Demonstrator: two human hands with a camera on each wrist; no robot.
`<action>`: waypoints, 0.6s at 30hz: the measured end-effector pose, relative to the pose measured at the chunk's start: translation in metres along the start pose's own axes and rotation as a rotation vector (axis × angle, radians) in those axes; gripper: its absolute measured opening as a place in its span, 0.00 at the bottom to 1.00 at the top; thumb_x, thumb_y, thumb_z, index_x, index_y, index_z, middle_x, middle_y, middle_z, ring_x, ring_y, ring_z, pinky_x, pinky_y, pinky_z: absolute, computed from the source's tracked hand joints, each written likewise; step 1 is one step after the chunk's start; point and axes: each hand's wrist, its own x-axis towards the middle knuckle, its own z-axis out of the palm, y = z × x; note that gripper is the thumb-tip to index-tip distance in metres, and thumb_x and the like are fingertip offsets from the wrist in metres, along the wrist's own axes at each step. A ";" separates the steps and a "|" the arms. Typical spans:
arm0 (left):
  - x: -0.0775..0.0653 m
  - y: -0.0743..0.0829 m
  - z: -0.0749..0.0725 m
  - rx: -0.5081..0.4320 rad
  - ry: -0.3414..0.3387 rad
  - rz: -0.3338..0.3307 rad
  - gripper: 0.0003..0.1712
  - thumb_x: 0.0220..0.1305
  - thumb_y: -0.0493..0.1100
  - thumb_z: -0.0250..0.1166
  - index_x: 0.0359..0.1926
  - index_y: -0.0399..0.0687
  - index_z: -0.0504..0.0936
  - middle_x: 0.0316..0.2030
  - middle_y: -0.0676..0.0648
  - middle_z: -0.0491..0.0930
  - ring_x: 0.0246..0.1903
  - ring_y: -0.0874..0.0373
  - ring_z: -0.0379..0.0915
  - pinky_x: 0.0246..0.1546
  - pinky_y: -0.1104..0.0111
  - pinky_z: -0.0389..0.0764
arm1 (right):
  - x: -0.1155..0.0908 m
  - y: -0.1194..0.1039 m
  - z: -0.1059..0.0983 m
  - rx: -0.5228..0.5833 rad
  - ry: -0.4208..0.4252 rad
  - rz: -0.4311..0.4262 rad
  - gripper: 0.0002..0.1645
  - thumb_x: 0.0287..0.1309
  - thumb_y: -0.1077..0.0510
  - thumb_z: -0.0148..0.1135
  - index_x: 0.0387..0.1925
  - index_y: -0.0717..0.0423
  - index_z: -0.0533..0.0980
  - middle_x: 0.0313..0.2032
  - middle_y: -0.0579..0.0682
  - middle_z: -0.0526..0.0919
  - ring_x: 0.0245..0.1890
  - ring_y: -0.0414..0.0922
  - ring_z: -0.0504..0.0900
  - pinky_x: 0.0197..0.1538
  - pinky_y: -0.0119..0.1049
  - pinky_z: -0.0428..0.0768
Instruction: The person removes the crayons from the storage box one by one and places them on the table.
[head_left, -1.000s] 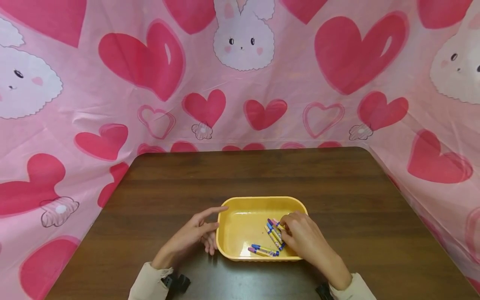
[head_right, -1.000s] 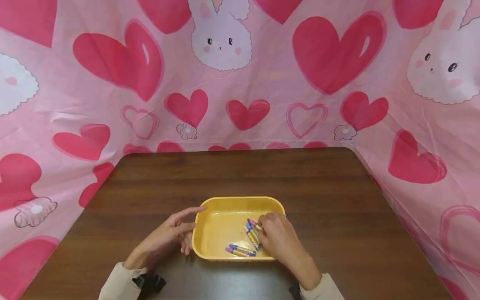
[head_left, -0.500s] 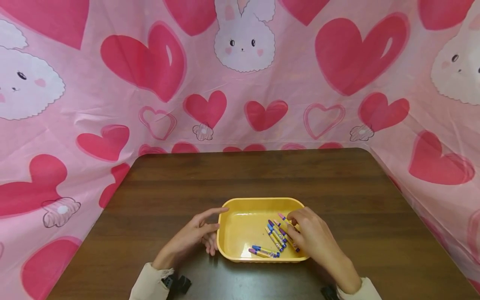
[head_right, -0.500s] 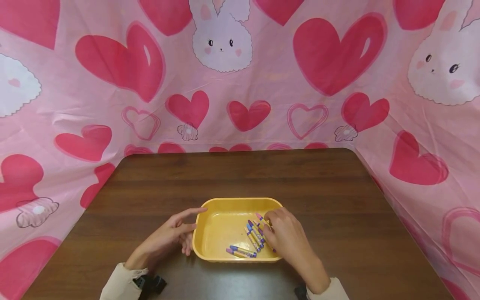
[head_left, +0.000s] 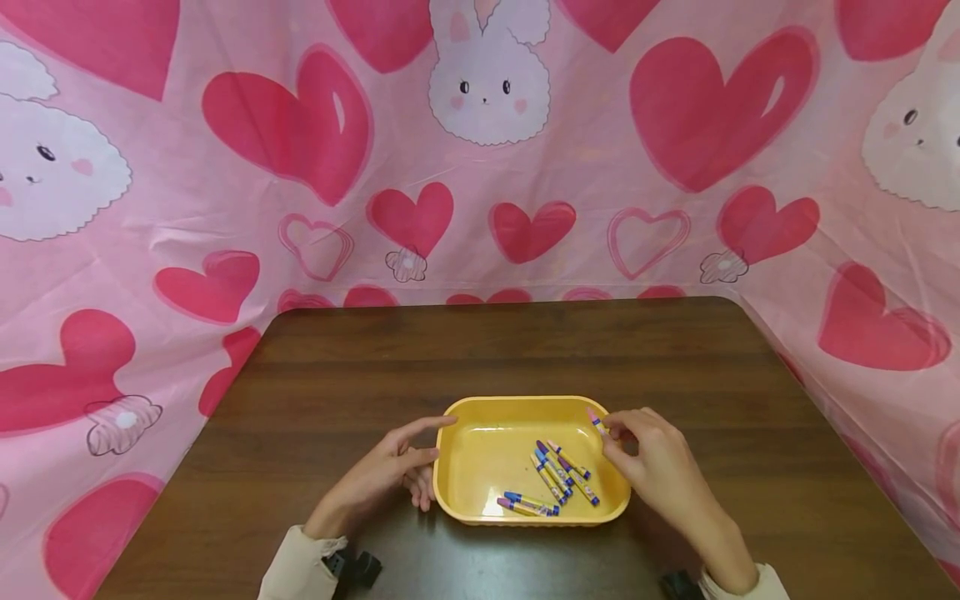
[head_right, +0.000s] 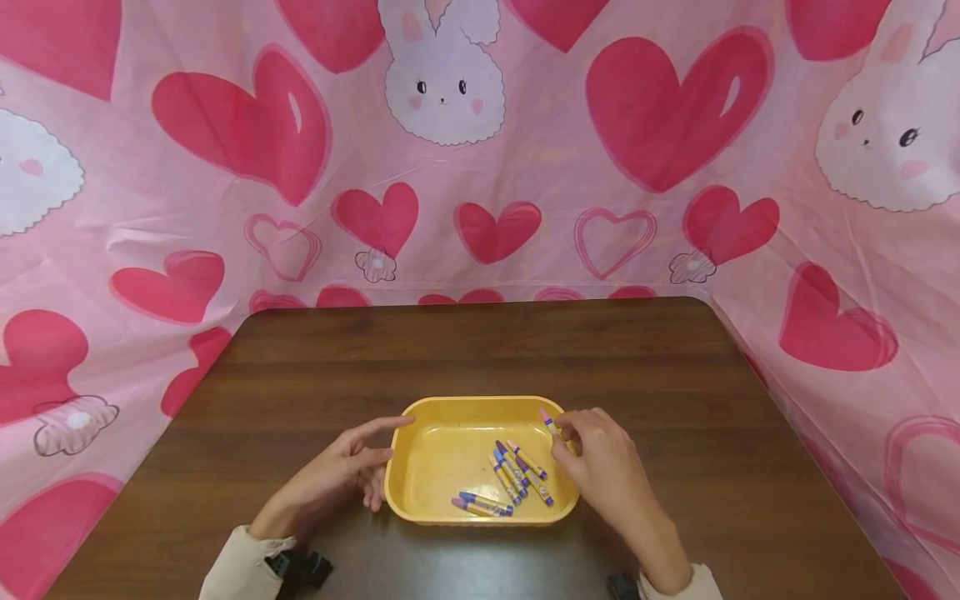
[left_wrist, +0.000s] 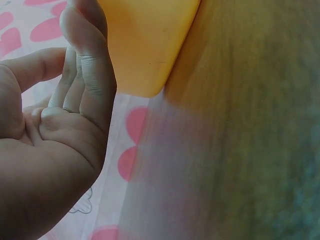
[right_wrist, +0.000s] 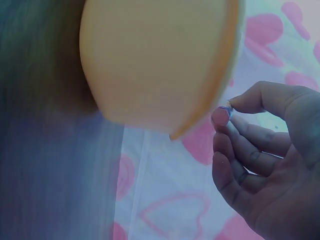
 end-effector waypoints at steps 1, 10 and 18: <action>0.000 0.000 0.000 0.000 0.002 -0.003 0.32 0.76 0.39 0.53 0.76 0.43 0.56 0.28 0.41 0.86 0.22 0.53 0.84 0.25 0.69 0.83 | 0.000 0.003 -0.002 0.004 0.019 0.003 0.11 0.42 0.68 0.72 0.31 0.56 0.84 0.26 0.41 0.78 0.28 0.36 0.75 0.31 0.32 0.78; 0.000 0.001 0.000 -0.017 -0.016 0.014 0.32 0.76 0.38 0.52 0.76 0.41 0.55 0.28 0.41 0.86 0.22 0.54 0.83 0.25 0.69 0.83 | -0.003 0.024 -0.012 0.014 0.075 0.085 0.08 0.45 0.68 0.70 0.30 0.56 0.84 0.24 0.40 0.80 0.26 0.36 0.76 0.29 0.23 0.73; 0.000 0.000 0.000 -0.020 -0.026 0.022 0.32 0.76 0.38 0.52 0.76 0.40 0.55 0.28 0.42 0.86 0.22 0.54 0.84 0.25 0.69 0.83 | -0.004 0.034 -0.013 0.098 -0.054 0.369 0.05 0.52 0.64 0.69 0.33 0.58 0.85 0.25 0.45 0.84 0.25 0.38 0.77 0.26 0.28 0.75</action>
